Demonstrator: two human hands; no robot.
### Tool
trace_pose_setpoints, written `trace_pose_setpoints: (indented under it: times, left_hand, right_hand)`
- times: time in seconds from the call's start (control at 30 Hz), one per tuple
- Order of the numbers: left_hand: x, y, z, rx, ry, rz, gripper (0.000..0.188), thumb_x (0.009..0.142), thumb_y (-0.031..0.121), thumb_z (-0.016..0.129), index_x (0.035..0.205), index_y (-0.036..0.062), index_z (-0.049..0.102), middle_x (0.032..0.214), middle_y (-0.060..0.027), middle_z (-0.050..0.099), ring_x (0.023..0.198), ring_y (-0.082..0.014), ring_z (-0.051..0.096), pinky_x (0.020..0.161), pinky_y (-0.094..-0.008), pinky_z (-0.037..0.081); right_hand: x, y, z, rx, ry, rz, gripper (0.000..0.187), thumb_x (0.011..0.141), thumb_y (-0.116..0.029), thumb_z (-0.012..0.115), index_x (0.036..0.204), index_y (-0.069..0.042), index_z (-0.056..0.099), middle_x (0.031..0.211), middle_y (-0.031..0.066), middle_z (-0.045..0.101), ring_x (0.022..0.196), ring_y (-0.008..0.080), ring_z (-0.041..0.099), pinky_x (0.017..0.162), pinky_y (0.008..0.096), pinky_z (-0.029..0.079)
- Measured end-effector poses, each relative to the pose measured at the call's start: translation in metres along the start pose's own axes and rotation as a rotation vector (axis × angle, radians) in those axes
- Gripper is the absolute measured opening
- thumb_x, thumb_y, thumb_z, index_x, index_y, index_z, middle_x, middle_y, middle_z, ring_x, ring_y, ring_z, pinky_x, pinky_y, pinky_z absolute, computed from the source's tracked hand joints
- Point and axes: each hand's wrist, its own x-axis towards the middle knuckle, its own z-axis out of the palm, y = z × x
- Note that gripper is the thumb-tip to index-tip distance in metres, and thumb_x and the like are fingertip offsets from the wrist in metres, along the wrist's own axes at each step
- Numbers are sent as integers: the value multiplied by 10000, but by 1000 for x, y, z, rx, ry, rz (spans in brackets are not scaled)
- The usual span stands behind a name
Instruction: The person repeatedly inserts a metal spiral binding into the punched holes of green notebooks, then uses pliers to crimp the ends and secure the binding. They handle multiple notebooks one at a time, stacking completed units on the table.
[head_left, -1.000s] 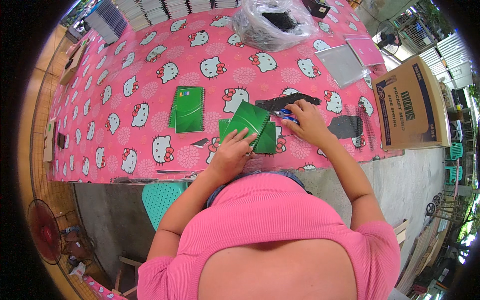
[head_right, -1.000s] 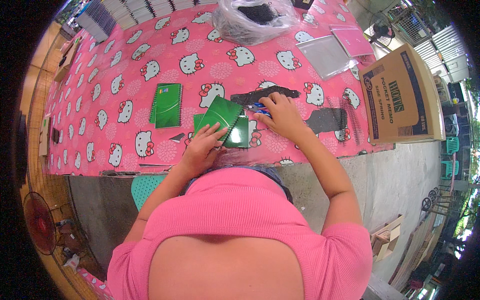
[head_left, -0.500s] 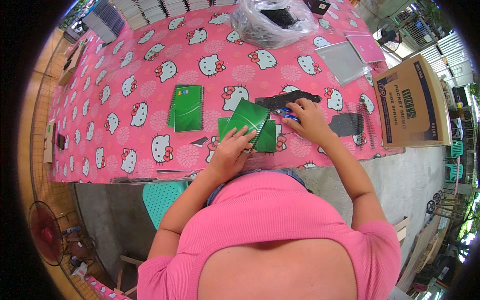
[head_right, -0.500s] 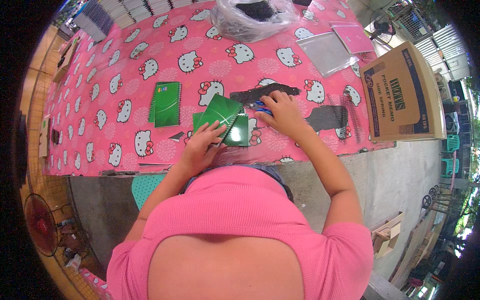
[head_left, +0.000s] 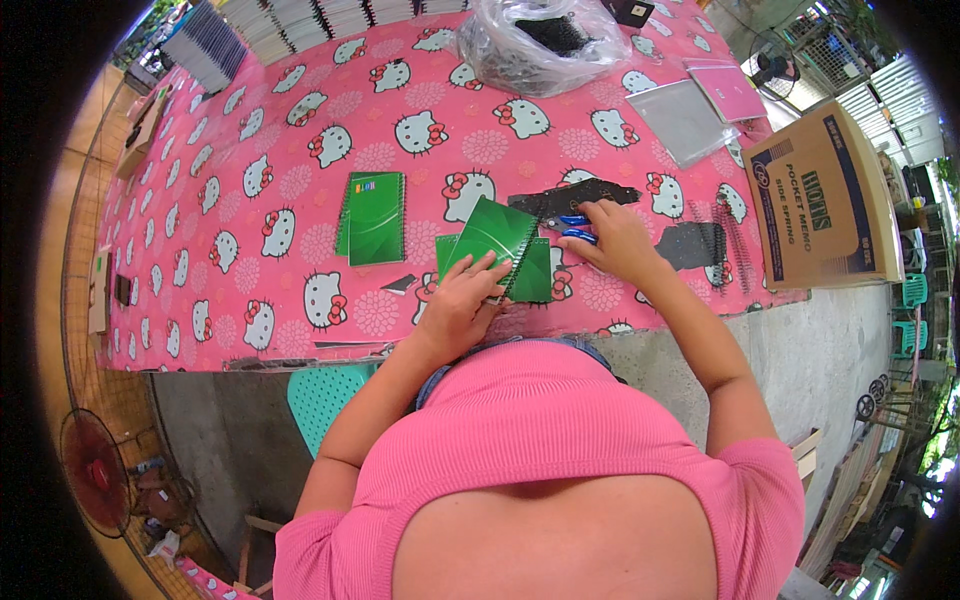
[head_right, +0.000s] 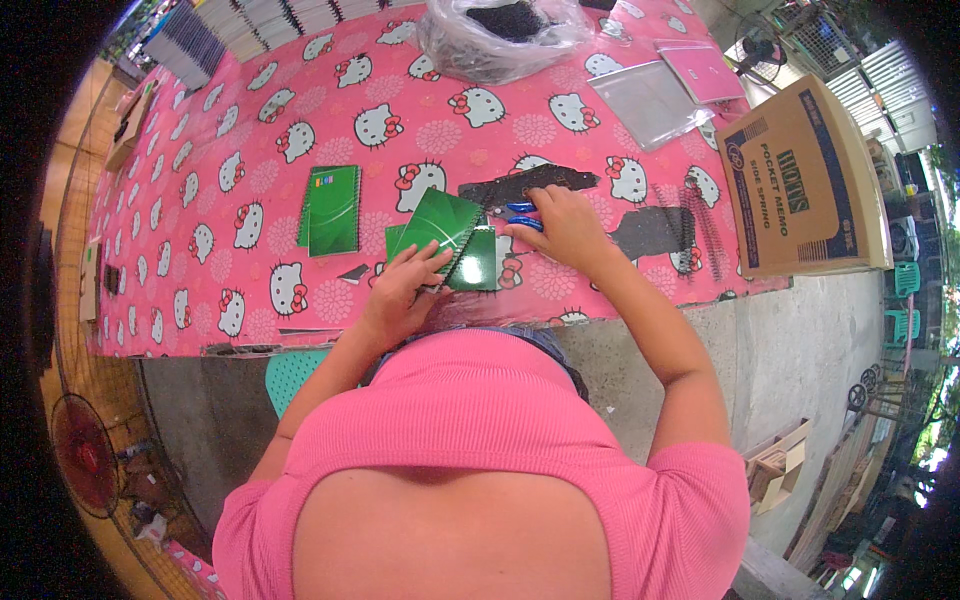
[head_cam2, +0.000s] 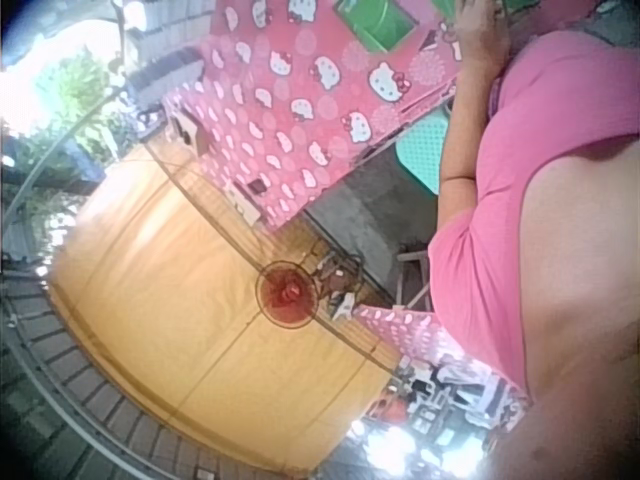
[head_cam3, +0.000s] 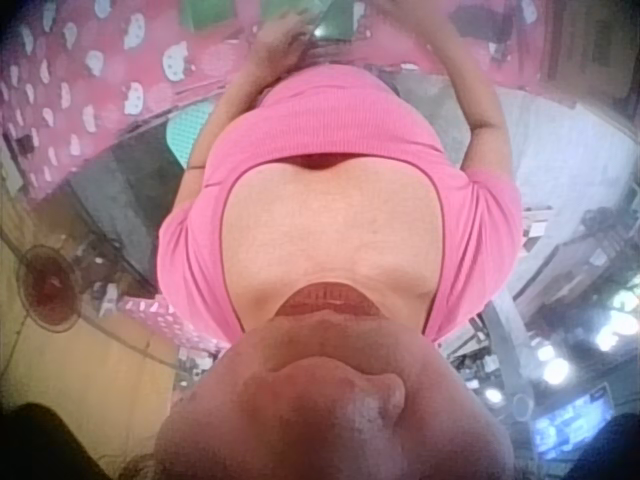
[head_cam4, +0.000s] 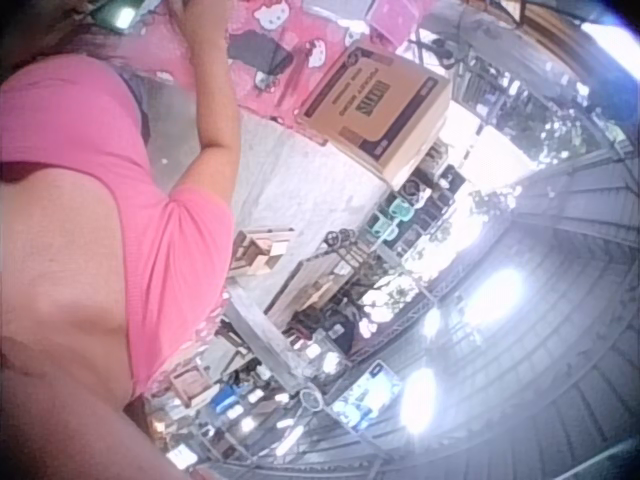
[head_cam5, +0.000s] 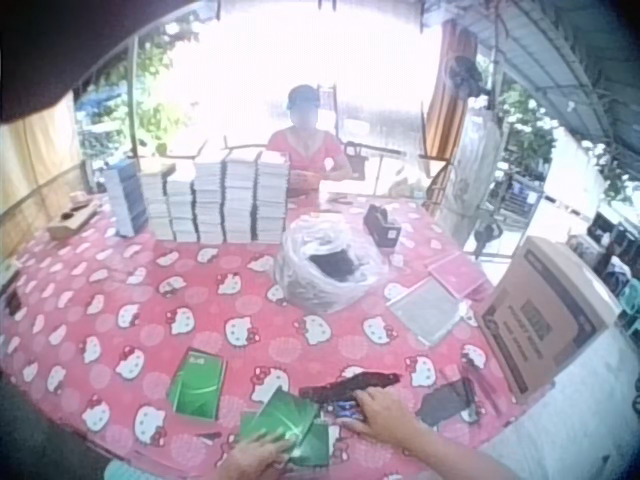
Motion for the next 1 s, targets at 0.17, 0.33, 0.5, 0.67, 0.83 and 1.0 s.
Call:
trace_pose_setpoints:
  times: [0.17,0.33,0.5,0.67,0.83,1.0]
  left_hand:
    - [2,4,-2,-9,4,-19,209,785,-15,679,919,28,524,1233,-132,626,1233,-359,529,1065,-499,357]
    - [2,3,-1,-1,-4,-23,214,778,-17,682,931,23,538,1233,-133,624,1235,-359,526,1069,-496,353]
    - [-1,0,3,40,22,31,290,830,45,614,1117,22,587,1156,-126,630,1194,-375,537,1037,-518,370]
    - [2,3,1,33,-1,-5,227,783,2,661,990,20,567,1223,-127,619,1221,-359,529,1056,-507,359]
    - [0,1,1,44,-7,3,236,760,-17,683,952,19,552,1225,-120,623,1226,-356,529,1059,-501,363]
    - [-1,1,3,57,-18,-2,255,762,-19,665,991,24,561,1206,-125,628,1220,-357,532,1052,-504,370]
  right_hand:
    - [1,0,-1,-11,-207,164,572,775,-589,662,797,-17,638,749,184,615,685,370,627,600,472,485]
    - [-4,-4,-8,17,-176,205,500,791,-522,674,894,-33,645,849,168,611,761,360,631,646,466,494]
    - [-3,-11,-25,12,-113,117,437,785,-413,697,1032,-59,630,946,119,572,874,320,603,700,445,485]
    - [0,-8,-17,-62,-20,-19,424,765,-400,712,1014,-65,638,903,107,572,860,306,595,696,435,479]
    - [6,-13,-23,41,-61,59,396,748,-380,736,958,-58,645,874,98,583,831,298,602,693,415,481]
    - [11,-15,-26,30,-12,4,363,751,-374,732,892,-51,645,814,113,588,814,309,608,673,425,484]
